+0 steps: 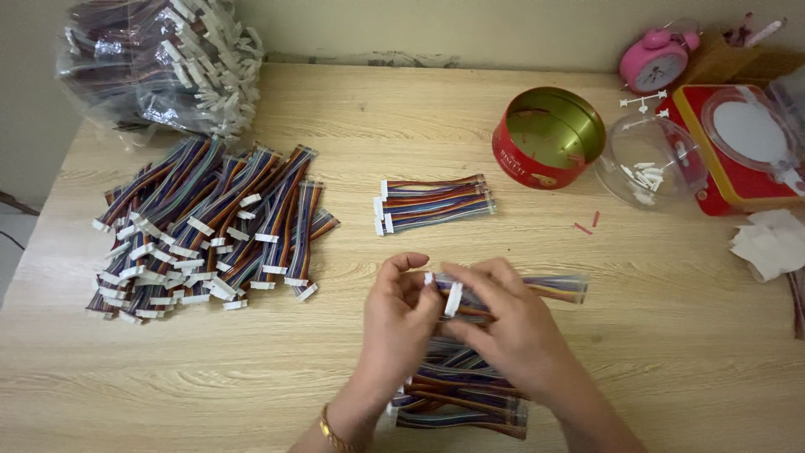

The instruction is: The person repeatedly picks up flat ribbon cables and white plastic connectors from a pile on a wooden table. They align the connector with the cable end and press it on, then place the assembled unit into a separate pile. The process is repeated for multiple cables throughout the clip.

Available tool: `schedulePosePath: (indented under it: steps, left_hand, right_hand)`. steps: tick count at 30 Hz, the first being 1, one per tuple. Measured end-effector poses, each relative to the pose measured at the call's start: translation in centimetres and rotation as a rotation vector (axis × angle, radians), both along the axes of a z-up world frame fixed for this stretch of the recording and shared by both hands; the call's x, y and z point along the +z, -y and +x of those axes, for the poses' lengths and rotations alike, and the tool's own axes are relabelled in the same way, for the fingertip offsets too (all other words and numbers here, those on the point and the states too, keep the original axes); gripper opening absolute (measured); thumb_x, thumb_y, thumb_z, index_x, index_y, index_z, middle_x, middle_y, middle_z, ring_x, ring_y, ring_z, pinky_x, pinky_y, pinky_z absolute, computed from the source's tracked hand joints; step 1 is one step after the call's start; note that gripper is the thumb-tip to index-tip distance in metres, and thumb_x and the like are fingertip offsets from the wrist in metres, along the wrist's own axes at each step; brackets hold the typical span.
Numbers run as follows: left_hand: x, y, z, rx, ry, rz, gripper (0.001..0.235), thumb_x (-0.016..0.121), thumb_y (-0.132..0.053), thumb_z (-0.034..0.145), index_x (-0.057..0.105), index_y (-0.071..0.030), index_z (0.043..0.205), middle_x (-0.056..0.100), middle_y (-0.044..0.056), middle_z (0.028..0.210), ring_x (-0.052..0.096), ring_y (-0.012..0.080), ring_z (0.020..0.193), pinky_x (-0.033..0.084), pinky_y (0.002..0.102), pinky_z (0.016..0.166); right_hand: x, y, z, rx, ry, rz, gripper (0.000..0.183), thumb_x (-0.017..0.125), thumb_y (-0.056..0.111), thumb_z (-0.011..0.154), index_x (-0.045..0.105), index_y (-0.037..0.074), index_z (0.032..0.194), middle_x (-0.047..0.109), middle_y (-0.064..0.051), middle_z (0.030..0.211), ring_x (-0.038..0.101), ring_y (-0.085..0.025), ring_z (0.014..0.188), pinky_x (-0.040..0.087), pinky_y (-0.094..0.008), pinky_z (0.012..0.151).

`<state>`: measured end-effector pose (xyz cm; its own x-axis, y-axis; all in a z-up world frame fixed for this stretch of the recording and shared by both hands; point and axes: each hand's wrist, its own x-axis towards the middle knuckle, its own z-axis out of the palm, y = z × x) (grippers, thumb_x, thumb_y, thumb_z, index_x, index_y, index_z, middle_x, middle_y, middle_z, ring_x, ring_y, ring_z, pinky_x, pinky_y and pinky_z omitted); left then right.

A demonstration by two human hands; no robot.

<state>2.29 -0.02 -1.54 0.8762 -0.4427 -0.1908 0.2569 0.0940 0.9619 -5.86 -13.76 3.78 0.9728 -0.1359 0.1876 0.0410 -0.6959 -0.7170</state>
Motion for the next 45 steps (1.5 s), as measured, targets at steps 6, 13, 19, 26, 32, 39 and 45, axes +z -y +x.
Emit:
schedulePosePath:
  steps: [6,13,19,26,32,39,45]
  left_hand:
    - [-1.7,-0.4,0.9,-0.012,-0.207,-0.157,0.026,0.058,-0.002,0.098,0.062,0.004,0.124,0.067,0.01,0.096,0.073,0.017,0.085,0.065,0.032,0.079]
    - [-0.6,-1.4,-0.4,-0.059,-0.177,-0.164,0.025,0.058,-0.003,0.099,0.064,0.003,0.122,0.07,0.01,0.102,0.072,0.0156,0.09,0.064,0.031,0.082]
    - [-0.1,-2.0,-1.2,-0.088,-0.113,-0.124,0.025,0.058,0.0,0.099,0.065,0.004,0.122,0.071,0.011,0.104,0.072,0.0157,0.09,0.063,0.031,0.082]
    - [-0.4,-2.7,-1.2,-0.141,-0.147,-0.151,0.024,0.059,0.005,0.096,0.066,0.005,0.119,0.074,0.013,0.102,0.075,0.0181,0.093,0.066,0.033,0.088]
    - [0.1,-2.8,-0.9,-0.198,-0.144,-0.092,0.023,0.059,0.005,0.096,0.067,0.005,0.117,0.075,0.013,0.101,0.075,0.0182,0.093,0.066,0.034,0.088]
    - [0.0,-2.3,0.0,-0.208,-0.169,-0.032,0.025,0.061,0.004,0.095,0.068,0.003,0.119,0.075,0.012,0.098,0.075,0.0185,0.091,0.067,0.033,0.085]
    - [1.4,-2.9,1.8,-0.225,-0.103,0.225,0.032,0.066,-0.003,0.093,0.07,-0.003,0.125,0.077,0.009,0.097,0.072,0.0195,0.084,0.062,0.035,0.075]
  right_hand:
    - [2.0,1.7,-0.5,-0.085,-0.186,-0.103,0.021,0.068,0.026,0.091,0.069,0.008,0.103,0.072,-0.007,0.093,0.071,-0.023,0.075,0.054,-0.037,0.066]
    - [2.5,1.1,1.3,0.009,-0.294,-0.45,0.027,0.062,0.036,0.091,0.068,0.01,0.085,0.071,-0.012,0.071,0.069,-0.036,0.071,0.052,-0.051,0.066]
    - [4.2,0.3,2.3,0.021,-0.447,-0.493,0.027,0.065,0.037,0.086,0.071,0.012,0.078,0.071,-0.012,0.07,0.069,-0.036,0.064,0.052,-0.053,0.062]
    - [3.9,0.4,1.9,0.134,-0.421,-0.488,0.024,0.063,0.033,0.089,0.07,0.012,0.08,0.069,-0.013,0.066,0.068,-0.036,0.059,0.051,-0.052,0.057]
    - [2.8,0.9,1.2,0.15,-0.3,-0.393,0.021,0.064,0.028,0.088,0.068,0.011,0.077,0.067,-0.012,0.059,0.067,-0.035,0.056,0.049,-0.052,0.054]
    - [1.2,1.0,1.7,0.116,-0.358,-0.412,0.023,0.065,0.032,0.089,0.068,0.011,0.08,0.068,-0.012,0.063,0.068,-0.035,0.061,0.051,-0.05,0.059]
    - [1.6,2.5,2.6,0.042,-0.837,-0.241,0.028,0.054,0.038,0.1,0.067,0.015,0.09,0.074,-0.01,0.079,0.071,-0.027,0.071,0.058,-0.04,0.071]
